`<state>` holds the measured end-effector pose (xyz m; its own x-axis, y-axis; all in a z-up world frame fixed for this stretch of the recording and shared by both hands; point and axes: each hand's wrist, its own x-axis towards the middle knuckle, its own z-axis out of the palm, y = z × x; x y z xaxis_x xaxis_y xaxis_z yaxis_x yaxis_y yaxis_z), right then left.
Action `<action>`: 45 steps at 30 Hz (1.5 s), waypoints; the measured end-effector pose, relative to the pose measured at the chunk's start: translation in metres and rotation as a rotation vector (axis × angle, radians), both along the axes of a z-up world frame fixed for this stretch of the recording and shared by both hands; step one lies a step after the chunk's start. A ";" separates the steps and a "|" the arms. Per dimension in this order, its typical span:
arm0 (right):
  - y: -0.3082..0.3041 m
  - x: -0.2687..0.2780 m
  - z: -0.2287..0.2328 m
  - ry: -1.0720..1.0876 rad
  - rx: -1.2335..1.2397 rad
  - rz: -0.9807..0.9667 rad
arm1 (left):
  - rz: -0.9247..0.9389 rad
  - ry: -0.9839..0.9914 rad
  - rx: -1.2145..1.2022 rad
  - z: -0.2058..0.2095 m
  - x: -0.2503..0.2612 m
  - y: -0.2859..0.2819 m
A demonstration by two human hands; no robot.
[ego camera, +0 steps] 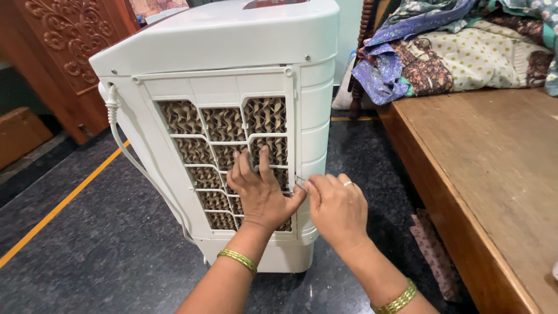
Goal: The person assembles a portable air cooler by securing its side panels with a screwdriver. They tighten screws on the front and side of the unit, then rotate it to access and fasten additional screws on the opposite side.
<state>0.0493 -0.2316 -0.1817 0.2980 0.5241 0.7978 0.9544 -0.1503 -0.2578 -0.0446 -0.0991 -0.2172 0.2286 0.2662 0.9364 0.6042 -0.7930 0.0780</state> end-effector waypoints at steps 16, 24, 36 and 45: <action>0.024 -0.013 -0.016 0.420 -0.263 -0.072 | -0.033 0.042 0.057 -0.001 -0.012 0.007; 0.024 0.009 -0.022 0.986 -0.168 0.279 | -0.105 0.117 0.016 0.008 -0.029 0.005; 0.045 -0.056 -0.032 0.790 0.148 0.092 | 0.009 0.058 -0.244 0.029 -0.013 0.003; 0.093 -0.050 -0.085 1.585 0.377 0.519 | 0.026 0.104 -0.398 0.046 -0.014 0.000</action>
<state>-0.0009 -0.1389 -0.2668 0.7327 0.6806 0.0044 -0.3256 0.3562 -0.8758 -0.0590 -0.0986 -0.1716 0.3044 0.6102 0.7314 0.6446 -0.6973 0.3134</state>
